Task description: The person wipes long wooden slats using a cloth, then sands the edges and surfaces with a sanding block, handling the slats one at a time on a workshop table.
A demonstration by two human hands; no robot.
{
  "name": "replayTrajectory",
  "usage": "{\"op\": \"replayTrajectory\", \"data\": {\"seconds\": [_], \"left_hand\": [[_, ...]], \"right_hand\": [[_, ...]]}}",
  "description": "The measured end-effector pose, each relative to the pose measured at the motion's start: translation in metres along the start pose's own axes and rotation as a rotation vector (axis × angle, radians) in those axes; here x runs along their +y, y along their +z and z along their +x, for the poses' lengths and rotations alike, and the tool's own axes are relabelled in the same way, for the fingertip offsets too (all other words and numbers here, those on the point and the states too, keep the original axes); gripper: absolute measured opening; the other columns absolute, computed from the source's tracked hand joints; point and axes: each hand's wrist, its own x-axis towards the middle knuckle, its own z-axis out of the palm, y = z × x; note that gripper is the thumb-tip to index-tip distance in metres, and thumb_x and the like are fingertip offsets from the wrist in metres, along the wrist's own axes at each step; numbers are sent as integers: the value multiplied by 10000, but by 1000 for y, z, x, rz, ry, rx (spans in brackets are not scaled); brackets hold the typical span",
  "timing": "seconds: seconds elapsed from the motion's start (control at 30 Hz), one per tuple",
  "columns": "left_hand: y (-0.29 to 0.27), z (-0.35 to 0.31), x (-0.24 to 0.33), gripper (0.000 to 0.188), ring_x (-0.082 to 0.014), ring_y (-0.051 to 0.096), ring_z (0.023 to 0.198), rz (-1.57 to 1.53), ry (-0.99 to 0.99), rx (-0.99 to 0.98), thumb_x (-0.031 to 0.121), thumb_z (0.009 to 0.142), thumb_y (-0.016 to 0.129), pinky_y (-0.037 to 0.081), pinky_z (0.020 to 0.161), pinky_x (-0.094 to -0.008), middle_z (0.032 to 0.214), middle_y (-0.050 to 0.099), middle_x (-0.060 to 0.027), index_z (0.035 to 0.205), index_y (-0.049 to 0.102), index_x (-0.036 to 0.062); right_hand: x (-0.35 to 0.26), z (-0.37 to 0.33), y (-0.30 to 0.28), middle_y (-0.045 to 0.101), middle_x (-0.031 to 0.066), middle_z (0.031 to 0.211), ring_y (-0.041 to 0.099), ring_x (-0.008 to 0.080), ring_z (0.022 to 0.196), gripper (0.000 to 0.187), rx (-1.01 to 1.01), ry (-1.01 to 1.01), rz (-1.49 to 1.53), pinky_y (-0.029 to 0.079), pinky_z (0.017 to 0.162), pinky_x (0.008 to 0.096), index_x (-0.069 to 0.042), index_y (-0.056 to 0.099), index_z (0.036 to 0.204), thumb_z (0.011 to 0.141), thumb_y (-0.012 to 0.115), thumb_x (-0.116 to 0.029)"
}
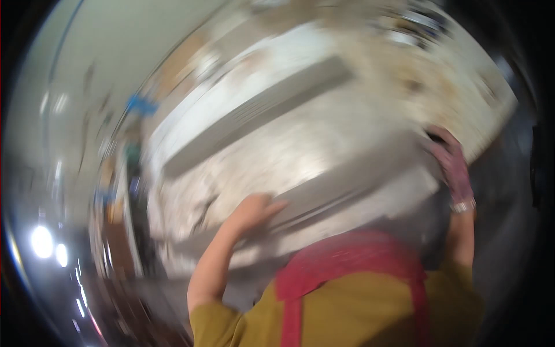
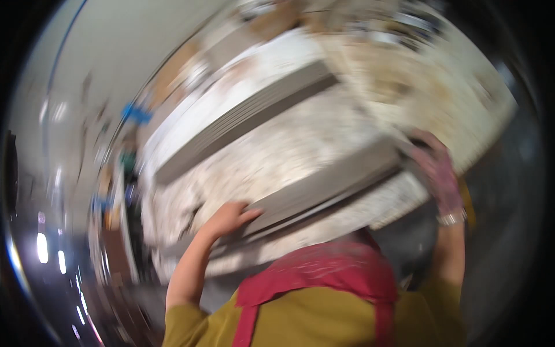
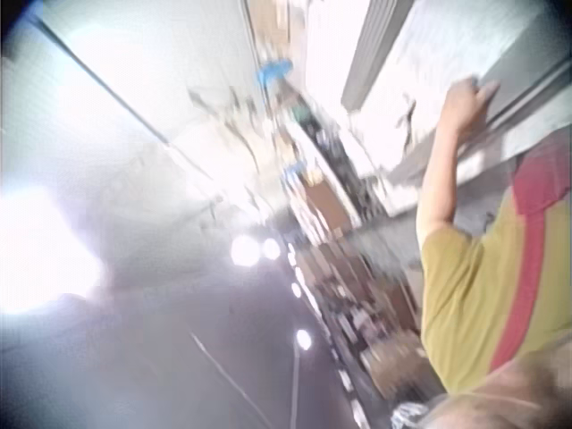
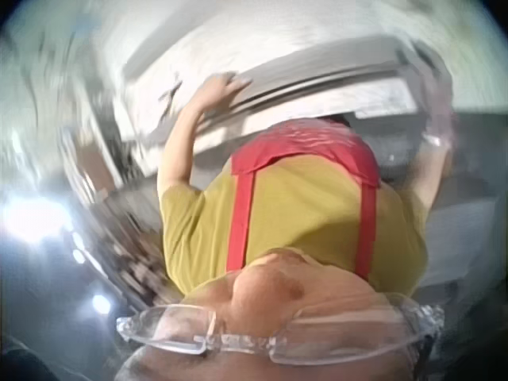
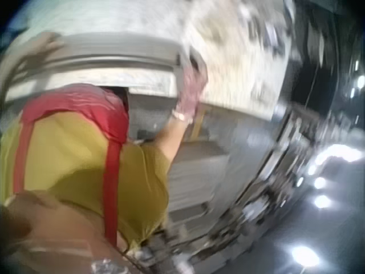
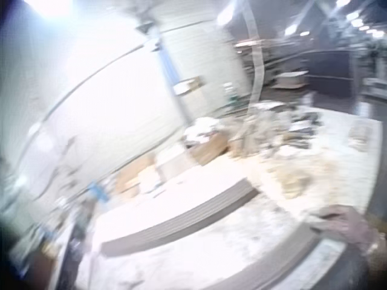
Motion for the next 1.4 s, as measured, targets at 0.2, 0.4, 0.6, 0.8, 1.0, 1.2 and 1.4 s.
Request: {"op": "replayTrajectory", "data": {"seconds": [0.2, 0.4, 0.6, 0.8, 1.0, 1.2, 1.4], "left_hand": [[30, -9, 1, 630, -350, 595, 834, 126, 53, 300, 623, 812, 520, 485, 699, -439, 830, 606, -182, 790, 628, 3], [62, -45, -26, 655, -309, 550, 937, -2, 286, 644, 578, 752, 606, 427, 790, -413, 982, 562, -144, 1152, 531, 64], [68, -100, -84, 775, -271, 508, 1024, 38, 264, 593, 572, 704, 649, 366, 872, -388, 1073, 548, -124, 1284, 482, 86], [61, -100, -84, 756, -292, 459, 1154, -191, 345, 622, 463, 666, 720, 350, 962, -420, 1194, 523, -127, 1275, 496, 76], [106, -55, -96, 712, -342, 358, 1269, -667, 500, 699, 332, 649, 773, 245, 1096, -431, 1331, 443, -141, 1245, 524, 30], [83, -71, -97, 763, -299, 350, 1278, -372, 357, 459, 473, 711, 696, 239, 1086, -416, 1302, 474, -141, 1273, 481, 4], [87, -77, -91, 707, -313, 459, 1159, -302, 358, 662, 519, 750, 635, 330, 976, -437, 1215, 530, -152, 1223, 537, 4]], "right_hand": [[3, 27, 81, 551, 129, 1228, 502, 222, 1153, 464, -280, -128, -74, 352, 1013, 324, 24, 522, 1240, 897, 579, -283], [-76, 32, 229, 576, 37, 1069, 520, 130, 965, 388, -615, -128, 47, 415, 855, 266, 7, 555, 1184, 879, 609, -226], [-167, -6, 414, 566, 45, 1066, 527, 140, 1005, 269, -1143, -310, 11, 417, 898, 280, -7, 579, 1097, 853, 634, -107], [-181, -69, 623, 569, 137, 981, 565, 305, 910, 242, -1442, -1001, -162, 453, 806, 378, -39, 592, 1061, 878, 584, -196], [-180, -141, 702, 579, 144, 962, 570, 347, 909, 200, -1713, -1130, -166, 444, 800, 427, -65, 612, 1002, 813, 601, -128], [-213, -131, 732, 613, 137, 959, 587, 330, 916, 168, -1696, -1222, -560, 465, 795, 411, -96, 636, 919, 760, 590, -63], [-198, -65, 684, 574, 111, 959, 573, 295, 906, 155, -1434, -954, -418, 460, 782, 396, -38, 607, 972, 853, 584, -136]]}}
